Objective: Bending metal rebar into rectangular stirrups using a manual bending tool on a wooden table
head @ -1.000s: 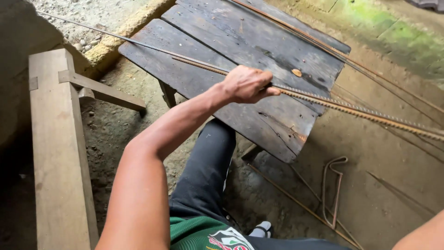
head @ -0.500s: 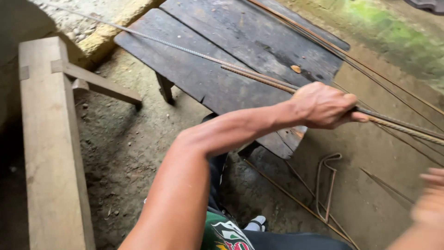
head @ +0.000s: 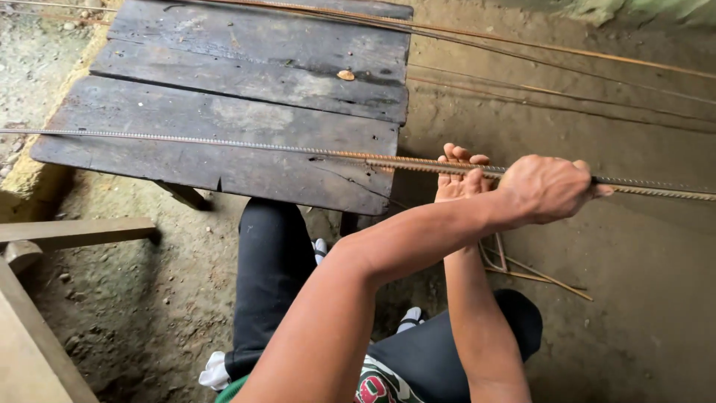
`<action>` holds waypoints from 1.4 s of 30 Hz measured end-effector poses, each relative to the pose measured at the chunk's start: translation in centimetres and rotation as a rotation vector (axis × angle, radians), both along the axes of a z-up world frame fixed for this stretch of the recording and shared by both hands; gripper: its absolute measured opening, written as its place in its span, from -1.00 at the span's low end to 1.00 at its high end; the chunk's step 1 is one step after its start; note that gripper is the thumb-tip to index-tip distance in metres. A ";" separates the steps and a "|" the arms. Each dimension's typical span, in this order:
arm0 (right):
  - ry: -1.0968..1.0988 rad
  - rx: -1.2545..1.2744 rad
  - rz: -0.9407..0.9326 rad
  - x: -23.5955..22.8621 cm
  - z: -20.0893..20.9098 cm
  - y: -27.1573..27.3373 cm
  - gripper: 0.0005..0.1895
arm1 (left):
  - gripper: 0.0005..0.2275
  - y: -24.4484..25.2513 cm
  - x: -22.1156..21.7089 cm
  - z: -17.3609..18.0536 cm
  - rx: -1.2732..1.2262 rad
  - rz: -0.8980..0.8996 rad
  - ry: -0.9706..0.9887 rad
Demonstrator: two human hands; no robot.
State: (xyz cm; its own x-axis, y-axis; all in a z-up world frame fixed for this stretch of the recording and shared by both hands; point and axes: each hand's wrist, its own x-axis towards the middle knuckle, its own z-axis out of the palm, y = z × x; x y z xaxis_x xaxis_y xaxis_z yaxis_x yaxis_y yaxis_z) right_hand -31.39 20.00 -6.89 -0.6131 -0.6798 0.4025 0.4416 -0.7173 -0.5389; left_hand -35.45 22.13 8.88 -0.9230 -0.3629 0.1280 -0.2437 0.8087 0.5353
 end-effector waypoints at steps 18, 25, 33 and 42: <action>-0.610 0.393 -0.079 2.9 5.2 -0.9 -0.39 | -0.48 0.7 -3.5 -11.2 -0.130 -0.049 -0.091; -0.635 0.431 -0.167 3.7 7.3 -2.0 -0.44 | -0.52 -0.6 -4.0 -10.5 -0.092 -0.021 -0.122; -0.540 0.422 -0.210 1.0 7.5 -4.2 -0.43 | -0.56 -2.5 -5.3 -7.9 -0.115 0.007 -0.081; -0.556 0.484 -0.205 0.4 4.0 -4.7 -0.42 | -0.71 -2.5 -11.3 -18.3 -0.151 0.042 -0.060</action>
